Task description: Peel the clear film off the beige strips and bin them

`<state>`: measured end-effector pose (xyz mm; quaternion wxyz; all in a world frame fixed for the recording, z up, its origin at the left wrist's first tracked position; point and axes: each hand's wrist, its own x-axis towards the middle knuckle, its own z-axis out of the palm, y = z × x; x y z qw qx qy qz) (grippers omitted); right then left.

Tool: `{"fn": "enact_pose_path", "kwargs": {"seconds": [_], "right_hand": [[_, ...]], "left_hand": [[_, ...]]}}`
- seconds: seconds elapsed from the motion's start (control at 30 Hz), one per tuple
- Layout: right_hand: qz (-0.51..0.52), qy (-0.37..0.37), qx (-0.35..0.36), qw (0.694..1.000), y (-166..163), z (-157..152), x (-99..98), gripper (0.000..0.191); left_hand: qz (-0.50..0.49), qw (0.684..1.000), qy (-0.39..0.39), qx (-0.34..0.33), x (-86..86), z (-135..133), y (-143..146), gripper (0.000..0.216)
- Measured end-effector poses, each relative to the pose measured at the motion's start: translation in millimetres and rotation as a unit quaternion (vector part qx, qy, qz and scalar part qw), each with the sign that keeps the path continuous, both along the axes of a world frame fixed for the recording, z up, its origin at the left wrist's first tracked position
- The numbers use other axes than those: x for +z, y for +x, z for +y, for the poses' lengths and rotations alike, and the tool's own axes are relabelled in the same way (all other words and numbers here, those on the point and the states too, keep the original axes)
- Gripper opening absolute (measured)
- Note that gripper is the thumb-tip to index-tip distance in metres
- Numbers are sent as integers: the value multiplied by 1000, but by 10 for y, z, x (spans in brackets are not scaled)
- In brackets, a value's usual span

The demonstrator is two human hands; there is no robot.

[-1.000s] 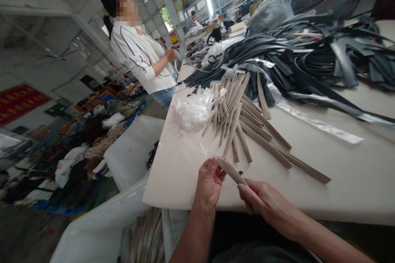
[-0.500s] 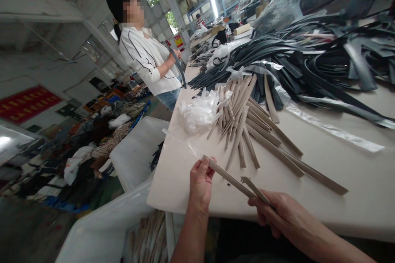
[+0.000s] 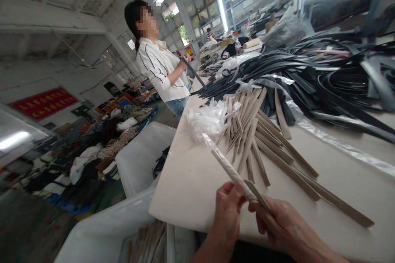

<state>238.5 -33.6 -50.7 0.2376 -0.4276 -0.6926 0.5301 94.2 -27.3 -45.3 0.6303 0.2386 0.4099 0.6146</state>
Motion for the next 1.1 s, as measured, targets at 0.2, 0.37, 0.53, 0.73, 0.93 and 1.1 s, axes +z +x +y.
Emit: {"fn": "enact_pose_path", "kwargs": {"seconds": [0.2, 0.37, 0.53, 0.73, 0.93, 1.1], "right_hand": [[-25, 18, 10, 999, -4, -2, -39, 34], [-26, 31, 6, 999, -9, 38, -73, 39], [-30, 32, 21, 999, 0, 23, -105, 37], [-46, 16, 15, 999, -86, 34, -55, 36], [-16, 7, 27, 999, -150, 87, -46, 44], [-52, 10, 65, 996, -151, 6, -28, 51]], "left_hand": [[8, 997, 22, 77, 112, 46, -59, 34], [-4, 999, -11, 36, 64, -5, 32, 31], [-19, 997, 11, 68, 132, 69, -67, 39], [-37, 994, -24, 98, 185, 164, -159, 33], [-26, 998, -20, 56, -37, -129, 101, 34], [-36, 987, -7, 159, 84, -68, -47, 37]]}}
